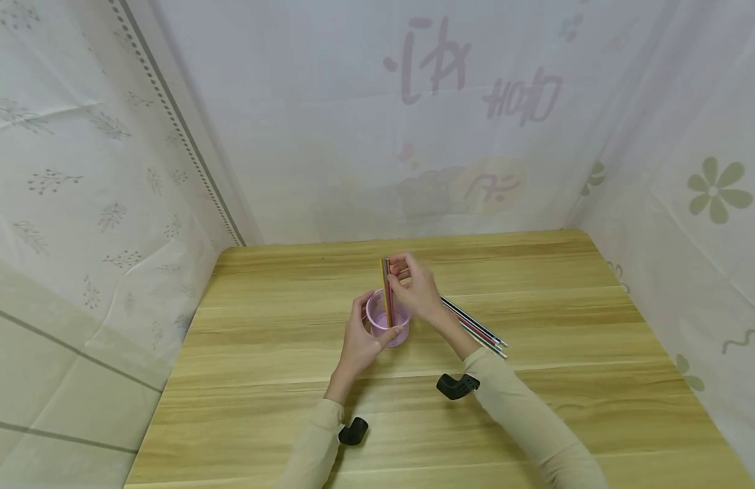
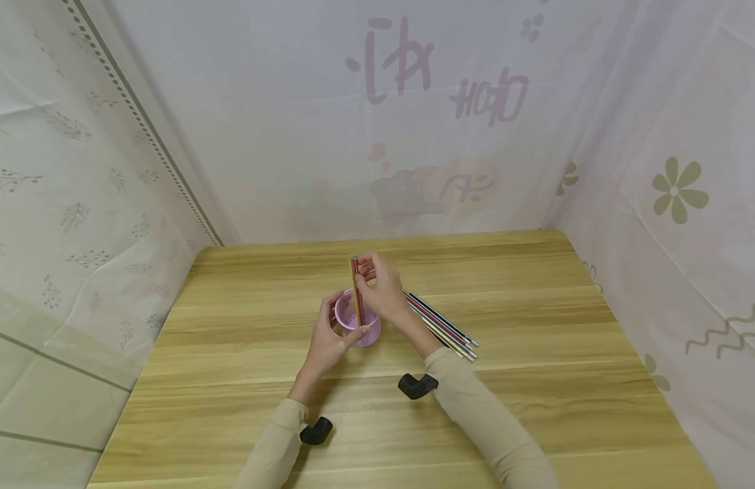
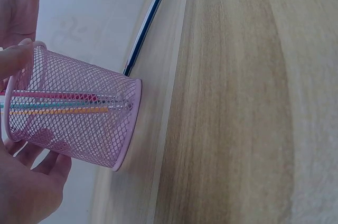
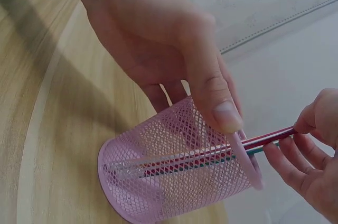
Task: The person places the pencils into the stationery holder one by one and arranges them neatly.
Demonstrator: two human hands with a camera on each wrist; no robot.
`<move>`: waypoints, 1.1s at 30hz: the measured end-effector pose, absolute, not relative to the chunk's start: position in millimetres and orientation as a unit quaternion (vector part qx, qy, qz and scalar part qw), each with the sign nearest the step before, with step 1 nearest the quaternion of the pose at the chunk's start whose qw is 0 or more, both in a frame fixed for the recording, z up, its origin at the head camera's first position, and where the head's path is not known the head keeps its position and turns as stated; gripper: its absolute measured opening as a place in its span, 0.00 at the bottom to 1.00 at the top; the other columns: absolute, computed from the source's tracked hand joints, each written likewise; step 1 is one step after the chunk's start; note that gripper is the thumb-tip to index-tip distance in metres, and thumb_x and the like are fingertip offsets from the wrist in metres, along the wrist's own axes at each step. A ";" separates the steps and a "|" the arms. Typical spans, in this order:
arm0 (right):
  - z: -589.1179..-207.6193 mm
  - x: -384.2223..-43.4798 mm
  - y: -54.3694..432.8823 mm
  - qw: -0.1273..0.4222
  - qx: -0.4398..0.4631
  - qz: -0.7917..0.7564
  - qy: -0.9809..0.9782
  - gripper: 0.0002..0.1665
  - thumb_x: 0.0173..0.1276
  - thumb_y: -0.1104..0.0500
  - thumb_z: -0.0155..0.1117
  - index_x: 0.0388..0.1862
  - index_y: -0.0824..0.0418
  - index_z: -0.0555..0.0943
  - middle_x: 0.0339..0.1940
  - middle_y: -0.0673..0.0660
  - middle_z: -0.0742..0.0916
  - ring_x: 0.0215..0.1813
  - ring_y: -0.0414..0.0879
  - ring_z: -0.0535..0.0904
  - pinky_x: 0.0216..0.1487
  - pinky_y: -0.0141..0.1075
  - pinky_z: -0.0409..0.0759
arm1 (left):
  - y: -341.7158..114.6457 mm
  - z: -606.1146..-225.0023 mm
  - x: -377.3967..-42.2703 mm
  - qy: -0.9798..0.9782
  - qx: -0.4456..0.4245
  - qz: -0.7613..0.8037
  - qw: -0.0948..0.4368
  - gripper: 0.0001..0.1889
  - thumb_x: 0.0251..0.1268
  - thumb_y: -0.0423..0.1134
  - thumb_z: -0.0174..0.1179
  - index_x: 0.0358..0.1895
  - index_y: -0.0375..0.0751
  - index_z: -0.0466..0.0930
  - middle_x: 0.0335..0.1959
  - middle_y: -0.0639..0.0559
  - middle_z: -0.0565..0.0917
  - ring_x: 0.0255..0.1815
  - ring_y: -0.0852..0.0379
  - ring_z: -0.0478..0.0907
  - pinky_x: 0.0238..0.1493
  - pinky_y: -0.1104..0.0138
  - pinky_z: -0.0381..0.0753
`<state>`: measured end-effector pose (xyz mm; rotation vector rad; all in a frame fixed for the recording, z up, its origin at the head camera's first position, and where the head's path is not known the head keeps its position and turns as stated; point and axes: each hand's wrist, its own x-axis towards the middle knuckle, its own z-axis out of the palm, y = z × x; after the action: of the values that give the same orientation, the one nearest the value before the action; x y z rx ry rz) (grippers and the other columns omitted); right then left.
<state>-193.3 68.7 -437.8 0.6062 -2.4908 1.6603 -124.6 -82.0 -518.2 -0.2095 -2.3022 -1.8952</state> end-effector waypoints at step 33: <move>-464.2 -214.9 119.6 0.058 0.118 0.525 -0.841 0.15 0.68 0.69 0.59 0.54 0.69 0.78 0.41 0.64 0.86 0.43 0.54 0.83 0.38 0.26 0.84 | -78.9 -478.6 -111.5 -0.753 -0.079 -0.649 0.075 0.46 0.49 0.27 0.76 0.71 0.24 0.60 0.69 0.26 0.70 0.68 0.25 0.69 0.71 0.37 0.69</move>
<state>-214.9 119.6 -464.2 0.3565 -2.5475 1.5922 -111.5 -78.9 -478.6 -0.2381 -2.2581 -1.9488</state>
